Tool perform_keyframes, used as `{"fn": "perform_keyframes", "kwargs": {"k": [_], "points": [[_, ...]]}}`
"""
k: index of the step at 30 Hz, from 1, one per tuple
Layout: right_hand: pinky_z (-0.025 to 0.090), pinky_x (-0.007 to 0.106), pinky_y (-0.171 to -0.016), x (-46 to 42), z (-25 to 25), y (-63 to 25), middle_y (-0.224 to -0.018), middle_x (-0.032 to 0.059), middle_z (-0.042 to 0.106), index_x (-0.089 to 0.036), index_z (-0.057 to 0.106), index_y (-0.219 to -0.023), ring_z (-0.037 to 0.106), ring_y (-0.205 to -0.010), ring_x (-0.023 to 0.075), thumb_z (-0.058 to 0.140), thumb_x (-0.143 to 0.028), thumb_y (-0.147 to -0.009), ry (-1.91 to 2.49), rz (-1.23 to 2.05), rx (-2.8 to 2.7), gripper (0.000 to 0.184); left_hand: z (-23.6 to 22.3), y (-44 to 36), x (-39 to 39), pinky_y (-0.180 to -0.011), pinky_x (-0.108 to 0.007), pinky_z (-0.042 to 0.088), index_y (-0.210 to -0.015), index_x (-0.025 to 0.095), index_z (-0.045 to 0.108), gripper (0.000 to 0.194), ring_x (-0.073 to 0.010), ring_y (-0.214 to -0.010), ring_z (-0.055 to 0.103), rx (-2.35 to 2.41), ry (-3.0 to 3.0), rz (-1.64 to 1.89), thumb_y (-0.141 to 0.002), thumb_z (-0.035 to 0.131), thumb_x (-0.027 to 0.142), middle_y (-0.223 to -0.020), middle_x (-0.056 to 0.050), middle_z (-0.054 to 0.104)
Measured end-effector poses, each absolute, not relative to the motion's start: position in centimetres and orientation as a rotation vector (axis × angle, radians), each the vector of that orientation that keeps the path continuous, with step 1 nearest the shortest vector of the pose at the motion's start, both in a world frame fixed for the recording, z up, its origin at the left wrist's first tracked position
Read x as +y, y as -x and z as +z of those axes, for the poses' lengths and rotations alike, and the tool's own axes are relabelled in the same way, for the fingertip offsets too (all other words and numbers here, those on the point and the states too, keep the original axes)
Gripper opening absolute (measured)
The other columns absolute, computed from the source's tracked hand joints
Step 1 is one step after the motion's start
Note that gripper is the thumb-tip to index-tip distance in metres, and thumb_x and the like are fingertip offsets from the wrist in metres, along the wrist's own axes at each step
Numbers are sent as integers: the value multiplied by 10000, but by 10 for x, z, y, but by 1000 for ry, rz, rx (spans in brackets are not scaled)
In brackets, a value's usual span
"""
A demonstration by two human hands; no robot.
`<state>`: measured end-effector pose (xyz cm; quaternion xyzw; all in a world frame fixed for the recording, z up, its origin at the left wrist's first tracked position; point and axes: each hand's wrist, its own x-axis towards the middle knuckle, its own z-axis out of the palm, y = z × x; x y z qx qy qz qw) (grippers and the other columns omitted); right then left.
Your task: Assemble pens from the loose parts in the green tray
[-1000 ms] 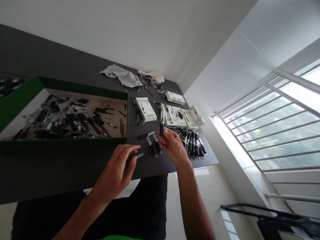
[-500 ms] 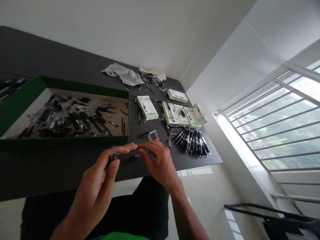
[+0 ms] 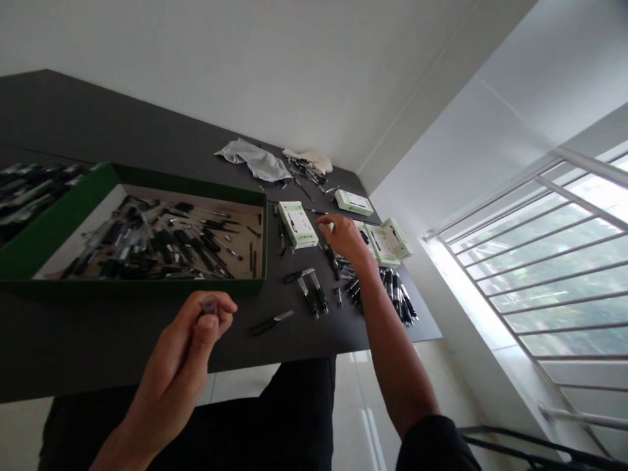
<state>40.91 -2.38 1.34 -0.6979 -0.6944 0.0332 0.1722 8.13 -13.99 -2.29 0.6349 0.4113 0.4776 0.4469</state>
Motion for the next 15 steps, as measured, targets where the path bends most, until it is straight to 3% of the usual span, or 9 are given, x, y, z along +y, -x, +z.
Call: {"fn": "perform_keyframes", "kwargs": {"k": [4,11,15], "points": [[510,354,-998,-25,2,-430,-1073,95,825,-183,835,-1040,737,-1053,244,627,-94,-939,2186,105,-1965,247,-24,-81,-135,-721,-231,538,-877,241,589,397,-145,-716,528,955,-1555,1183,-1092,437,538,-805,-4,560],[521,356,-983,-37,-10,-433,-1154,95,809,-218,835,-1091,721,-1119,248,654,-210,-973,2346,61,-1971,216,-28,-84,-133,-735,-214,538,-846,237,566,417,-139,-722,534,929,-1534,1177,-1092,431,546,-792,2,555],[537,390,-941,-38,-8,-429,-1079,125,814,-201,848,-1013,733,-1068,290,731,-261,-932,2406,34,-1962,155,-28,-80,-134,-683,-222,516,-856,231,578,424,-138,-687,515,962,-1580,1166,-1090,429,551,-782,4,556]]}}
